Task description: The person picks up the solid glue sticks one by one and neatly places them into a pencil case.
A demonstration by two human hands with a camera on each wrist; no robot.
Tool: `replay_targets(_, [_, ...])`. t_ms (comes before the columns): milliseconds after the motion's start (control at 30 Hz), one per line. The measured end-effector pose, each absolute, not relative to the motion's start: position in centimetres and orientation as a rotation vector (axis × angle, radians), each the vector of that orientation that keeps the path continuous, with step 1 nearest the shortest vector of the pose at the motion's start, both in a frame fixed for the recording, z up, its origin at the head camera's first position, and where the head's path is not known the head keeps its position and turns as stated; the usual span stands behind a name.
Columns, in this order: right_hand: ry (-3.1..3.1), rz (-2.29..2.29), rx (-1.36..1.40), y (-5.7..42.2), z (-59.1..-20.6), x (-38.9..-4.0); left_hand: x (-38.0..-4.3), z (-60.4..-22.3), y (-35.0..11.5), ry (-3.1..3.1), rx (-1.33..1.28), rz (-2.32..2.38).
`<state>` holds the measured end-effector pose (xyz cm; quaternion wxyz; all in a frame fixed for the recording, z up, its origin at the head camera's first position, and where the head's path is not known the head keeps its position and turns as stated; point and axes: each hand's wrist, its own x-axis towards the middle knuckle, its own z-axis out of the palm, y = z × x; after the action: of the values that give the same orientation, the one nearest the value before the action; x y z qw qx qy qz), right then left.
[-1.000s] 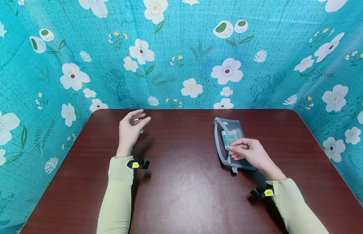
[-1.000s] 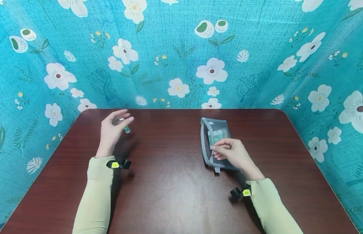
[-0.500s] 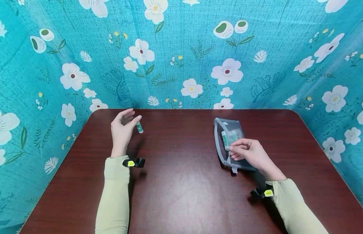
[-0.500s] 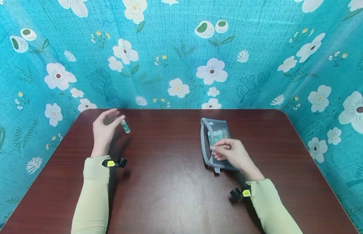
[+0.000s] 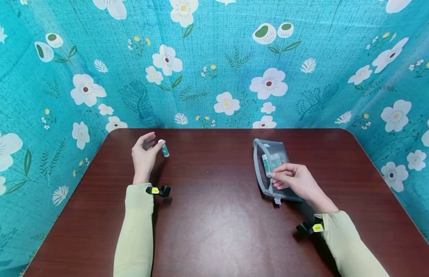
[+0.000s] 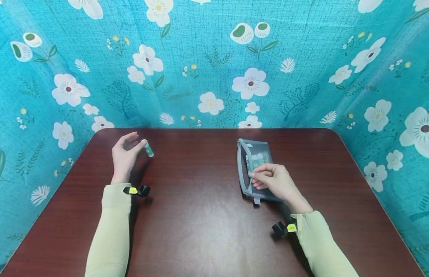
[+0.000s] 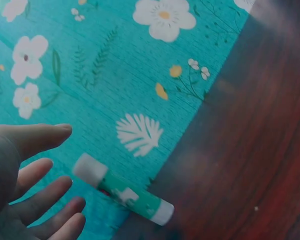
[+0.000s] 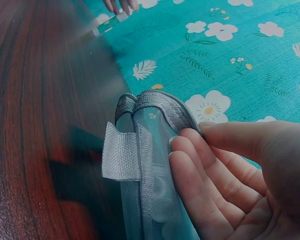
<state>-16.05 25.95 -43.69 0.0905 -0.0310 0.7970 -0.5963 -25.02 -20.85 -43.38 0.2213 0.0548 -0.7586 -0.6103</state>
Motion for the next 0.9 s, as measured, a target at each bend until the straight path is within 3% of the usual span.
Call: replay_targets(900, [2.37, -1.776, -0.09, 25.9, -43.8, -16.0, -26.0, -46.1, -21.1, -2.383, 0.259, -1.71])
